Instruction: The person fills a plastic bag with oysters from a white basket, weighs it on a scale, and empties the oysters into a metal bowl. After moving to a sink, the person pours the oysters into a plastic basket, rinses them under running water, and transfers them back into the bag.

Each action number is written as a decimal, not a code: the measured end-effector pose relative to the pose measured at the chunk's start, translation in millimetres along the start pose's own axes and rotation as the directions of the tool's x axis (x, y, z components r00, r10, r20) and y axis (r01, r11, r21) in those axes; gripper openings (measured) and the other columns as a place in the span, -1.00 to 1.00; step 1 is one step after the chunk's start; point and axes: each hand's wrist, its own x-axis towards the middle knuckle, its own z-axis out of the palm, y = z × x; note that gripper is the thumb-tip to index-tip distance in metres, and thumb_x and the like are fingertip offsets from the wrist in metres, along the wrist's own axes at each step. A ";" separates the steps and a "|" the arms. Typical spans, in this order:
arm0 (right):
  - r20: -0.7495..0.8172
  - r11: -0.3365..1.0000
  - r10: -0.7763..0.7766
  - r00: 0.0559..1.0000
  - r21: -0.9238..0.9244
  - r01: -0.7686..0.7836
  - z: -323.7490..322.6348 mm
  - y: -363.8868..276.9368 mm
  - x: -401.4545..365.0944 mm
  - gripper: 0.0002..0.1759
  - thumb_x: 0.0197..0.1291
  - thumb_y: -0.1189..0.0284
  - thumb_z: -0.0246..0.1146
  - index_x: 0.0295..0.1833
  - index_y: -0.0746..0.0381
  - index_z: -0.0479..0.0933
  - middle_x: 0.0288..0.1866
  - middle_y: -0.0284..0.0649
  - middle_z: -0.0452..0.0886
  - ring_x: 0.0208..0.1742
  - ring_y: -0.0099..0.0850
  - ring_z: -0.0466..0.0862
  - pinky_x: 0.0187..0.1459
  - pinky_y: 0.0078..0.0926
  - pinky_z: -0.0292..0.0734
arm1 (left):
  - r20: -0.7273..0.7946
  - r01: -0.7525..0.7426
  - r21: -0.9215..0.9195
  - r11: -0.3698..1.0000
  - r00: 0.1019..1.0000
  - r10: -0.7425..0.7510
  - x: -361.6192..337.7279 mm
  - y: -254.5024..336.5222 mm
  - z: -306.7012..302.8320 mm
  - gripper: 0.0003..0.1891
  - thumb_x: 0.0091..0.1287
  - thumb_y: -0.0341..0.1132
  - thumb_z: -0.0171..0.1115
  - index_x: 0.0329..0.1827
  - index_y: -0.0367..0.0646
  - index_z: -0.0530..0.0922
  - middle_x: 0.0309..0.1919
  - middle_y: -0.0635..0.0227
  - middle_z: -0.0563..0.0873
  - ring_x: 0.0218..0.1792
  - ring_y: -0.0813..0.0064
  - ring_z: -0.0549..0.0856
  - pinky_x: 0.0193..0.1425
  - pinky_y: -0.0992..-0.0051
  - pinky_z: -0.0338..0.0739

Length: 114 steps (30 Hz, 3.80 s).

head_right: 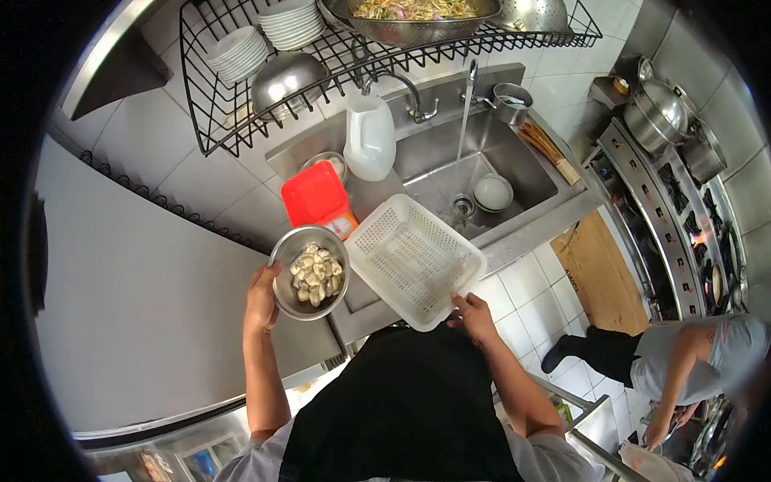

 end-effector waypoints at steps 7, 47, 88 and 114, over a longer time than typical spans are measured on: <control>-0.108 0.938 -0.241 0.964 -0.280 0.203 -45.0 -16.0 -20.5 -0.69 0.40 0.25 0.26 -0.15 0.32 0.56 -0.30 -0.19 0.69 -0.30 -0.46 0.70 -0.29 -0.48 0.62 | 0.179 -0.240 0.062 0.969 0.958 0.225 27.1 -15.4 63.9 -0.24 0.33 0.00 0.22 0.43 -0.45 0.35 0.36 -0.11 0.44 0.42 0.17 0.38 0.50 0.35 0.16; -0.991 0.828 0.043 0.127 0.107 0.550 232.7 285.0 -509.4 -0.82 0.26 0.44 0.29 -0.24 0.31 0.45 -0.39 -0.27 0.59 -0.50 -0.51 0.64 -0.46 -0.52 0.60 | 0.562 -0.592 0.173 0.787 -0.597 -0.573 -264.0 -260.4 83.5 -0.71 0.59 -0.24 -0.04 0.07 -0.33 0.45 -0.13 0.17 0.65 -0.15 0.36 0.73 -0.31 0.33 0.77; -0.282 0.253 0.930 0.234 0.957 0.143 577.8 925.3 -632.2 -0.38 0.20 0.26 0.29 0.38 0.16 0.44 0.05 -0.17 0.71 0.00 -0.24 0.72 -0.03 -0.18 0.67 | 0.415 -0.399 0.435 0.807 -0.706 -0.573 -1111.4 -753.4 35.9 -0.83 0.43 -0.40 0.08 -0.01 -0.29 0.45 -0.10 0.18 0.62 -0.10 0.24 0.71 -0.14 0.11 0.77; -0.590 0.451 0.807 -0.017 0.598 0.662 64.3 1159.1 -1338.6 -0.65 0.44 0.28 0.14 0.13 0.33 0.48 -0.07 -0.04 0.69 -0.18 -0.18 0.77 -0.26 -0.17 0.73 | 0.851 -0.060 0.495 0.867 -0.167 -0.497 -1398.3 -1005.2 254.6 -0.78 0.31 -0.48 0.10 -0.04 -0.33 0.34 -0.11 0.12 0.45 -0.13 0.01 0.71 -0.18 0.08 0.80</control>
